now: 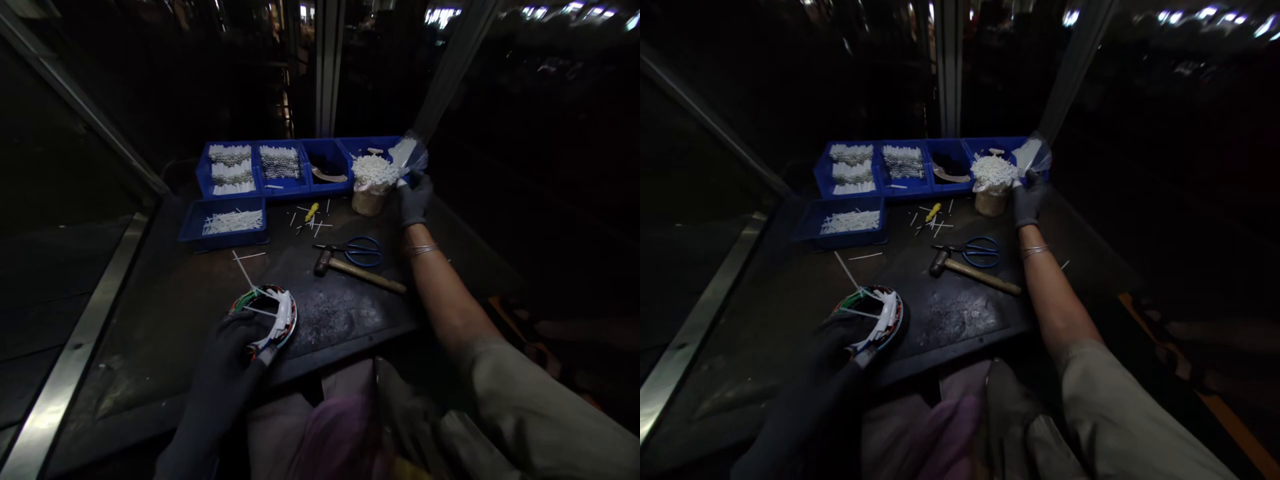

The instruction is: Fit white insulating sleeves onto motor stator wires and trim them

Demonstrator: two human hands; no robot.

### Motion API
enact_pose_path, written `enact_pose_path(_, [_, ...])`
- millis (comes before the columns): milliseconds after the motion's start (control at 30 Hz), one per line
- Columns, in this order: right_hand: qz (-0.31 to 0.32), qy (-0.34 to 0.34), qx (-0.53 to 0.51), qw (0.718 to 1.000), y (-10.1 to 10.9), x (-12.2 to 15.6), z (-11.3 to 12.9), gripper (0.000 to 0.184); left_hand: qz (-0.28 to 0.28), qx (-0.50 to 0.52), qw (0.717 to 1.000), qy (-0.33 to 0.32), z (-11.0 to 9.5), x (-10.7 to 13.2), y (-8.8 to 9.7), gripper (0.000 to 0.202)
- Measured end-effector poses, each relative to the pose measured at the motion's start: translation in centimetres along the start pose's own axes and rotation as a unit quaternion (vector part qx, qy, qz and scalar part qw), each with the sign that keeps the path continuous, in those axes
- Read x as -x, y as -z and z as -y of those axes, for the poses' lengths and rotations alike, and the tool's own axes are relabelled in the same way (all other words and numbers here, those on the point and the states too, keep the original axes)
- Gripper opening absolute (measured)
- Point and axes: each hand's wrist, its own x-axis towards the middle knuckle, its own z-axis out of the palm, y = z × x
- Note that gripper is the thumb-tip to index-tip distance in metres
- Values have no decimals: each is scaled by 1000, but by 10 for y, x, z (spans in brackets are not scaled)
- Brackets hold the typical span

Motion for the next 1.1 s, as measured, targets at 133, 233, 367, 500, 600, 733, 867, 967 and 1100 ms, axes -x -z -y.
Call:
enact_pose_path(133, [22,-1,-52,998,-3,-3,17,12,-19,0,1000,11,-13,2,-4,18])
enact_pose_path(233, [62,34,-129,989,1,38,57,8,-45,-14,998,43,-18,2,-9,16])
enact_pose_path(367, [190,78,-215,955,46,141,130,15,-20,-36,998,48,-19,2,-7,24])
enact_pose_path(500, [331,99,-197,918,99,234,178,12,18,-52,998,27,-20,3,-2,50])
enact_pose_path(600, [391,196,-165,884,121,269,182,25,10,-69,997,21,-19,2,-4,51])
enact_pose_path(733, [404,316,-127,849,125,288,168,34,2,-82,997,14,-17,1,-7,46])
enact_pose_path(867, [382,308,-119,863,123,298,162,37,9,-87,996,14,-18,0,-6,43])
enact_pose_path(967, [378,301,-118,867,122,301,161,37,10,-84,996,23,-20,0,-5,40])
enact_pose_path(1100, [434,294,-105,845,109,308,155,33,9,-86,996,24,-23,-2,-3,40])
